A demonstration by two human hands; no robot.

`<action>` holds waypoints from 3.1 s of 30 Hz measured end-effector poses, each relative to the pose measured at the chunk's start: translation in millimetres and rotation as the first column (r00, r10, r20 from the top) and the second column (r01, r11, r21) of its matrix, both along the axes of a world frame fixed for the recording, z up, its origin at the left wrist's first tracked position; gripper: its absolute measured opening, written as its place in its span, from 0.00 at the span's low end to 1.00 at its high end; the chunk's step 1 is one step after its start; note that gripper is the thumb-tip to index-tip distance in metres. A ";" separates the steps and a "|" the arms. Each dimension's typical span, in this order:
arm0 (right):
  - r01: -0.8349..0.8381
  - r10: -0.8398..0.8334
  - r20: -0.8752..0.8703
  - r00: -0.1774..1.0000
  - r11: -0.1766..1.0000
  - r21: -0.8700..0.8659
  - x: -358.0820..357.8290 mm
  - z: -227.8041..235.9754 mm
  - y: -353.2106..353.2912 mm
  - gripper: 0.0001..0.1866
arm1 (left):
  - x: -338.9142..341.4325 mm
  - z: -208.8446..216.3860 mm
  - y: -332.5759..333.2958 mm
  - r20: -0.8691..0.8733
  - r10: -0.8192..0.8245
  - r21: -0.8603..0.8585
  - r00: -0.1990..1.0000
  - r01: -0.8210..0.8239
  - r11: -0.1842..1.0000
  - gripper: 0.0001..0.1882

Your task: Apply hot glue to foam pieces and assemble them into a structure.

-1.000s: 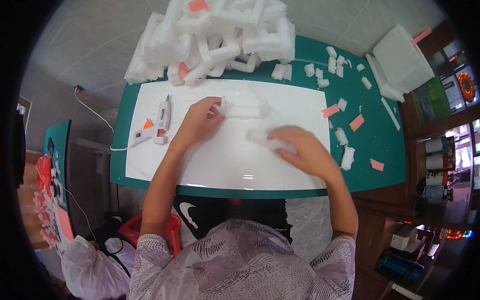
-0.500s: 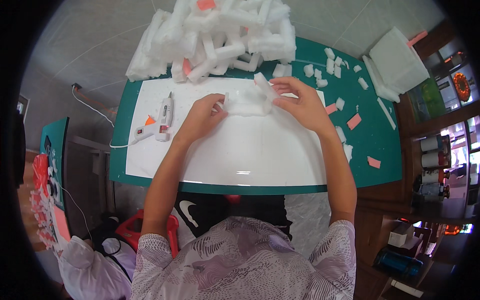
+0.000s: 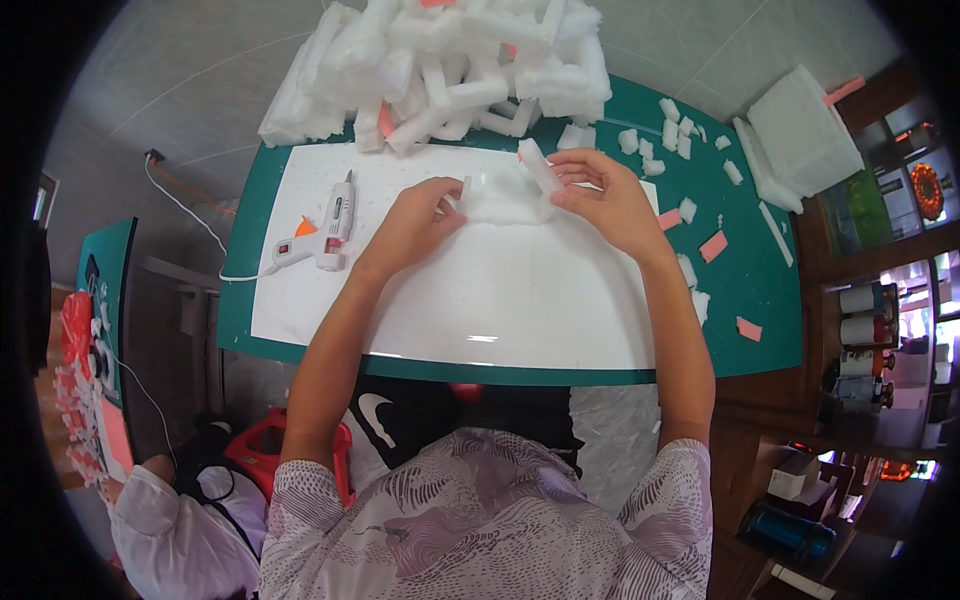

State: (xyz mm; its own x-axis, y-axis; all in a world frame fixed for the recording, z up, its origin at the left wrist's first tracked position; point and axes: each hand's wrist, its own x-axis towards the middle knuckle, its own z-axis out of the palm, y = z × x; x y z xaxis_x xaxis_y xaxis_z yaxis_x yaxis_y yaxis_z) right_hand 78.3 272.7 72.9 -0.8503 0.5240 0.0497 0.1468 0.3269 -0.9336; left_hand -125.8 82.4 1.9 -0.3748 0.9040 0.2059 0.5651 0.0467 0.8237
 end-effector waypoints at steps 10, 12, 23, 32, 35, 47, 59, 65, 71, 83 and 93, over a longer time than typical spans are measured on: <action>-0.059 0.023 0.112 0.993 0.940 0.337 -4.2 16.0 -12.9 0.18 | -1.7 -3.2 1.3 -0.018 -0.015 0.016 1.000 0.015 1.000 0.18; -0.082 0.027 0.134 0.991 0.903 0.423 -5.8 19.3 -15.4 0.17 | -0.8 -2.0 1.8 -0.012 -0.011 0.010 1.000 0.011 1.000 0.18; -0.170 0.084 0.178 0.980 0.816 0.553 -12.2 19.7 -22.1 0.16 | 2.7 -1.2 1.3 -0.073 -0.013 0.038 0.997 0.016 0.999 0.18; -0.233 0.124 0.209 0.970 0.719 0.655 -13.1 13.0 -19.1 0.15 | 3.3 -2.5 1.2 -0.087 -0.013 0.046 0.996 0.017 0.999 0.19; -0.243 0.129 0.214 0.968 0.693 0.679 -13.9 12.6 -19.2 0.15 | 2.0 -2.6 1.1 -0.077 -0.023 0.054 0.997 0.027 0.998 0.19; -0.261 0.146 0.235 0.961 0.762 0.592 -1.8 9.2 -20.3 0.25 | 9.5 21.8 2.9 -0.101 -0.008 0.284 0.995 0.036 0.958 0.27; -0.184 0.126 0.151 0.980 0.858 0.479 -0.7 -5.7 -18.0 0.26 | 3.2 22.6 13.0 -0.174 0.006 0.329 0.985 0.053 0.943 0.10; -0.146 0.124 0.080 0.989 0.896 0.419 0.1 -12.8 -14.3 0.26 | 6.3 21.5 13.1 -0.140 0.030 0.331 0.990 0.018 0.943 0.10; -0.135 0.118 0.067 0.991 0.905 0.404 0.4 -19.0 -11.6 0.26 | 4.5 20.6 11.8 -0.129 0.022 0.329 0.991 0.022 0.944 0.11; -0.050 0.072 -0.053 0.996 0.941 0.334 1.2 -34.9 -12.8 0.20 | 1.9 25.1 1.9 -0.089 -0.038 0.206 0.995 0.056 0.977 0.24; -0.002 0.033 -0.104 0.994 0.957 0.291 0.9 -41.8 -12.0 0.20 | 4.4 25.8 1.1 -0.107 -0.030 0.205 0.994 0.051 0.977 0.25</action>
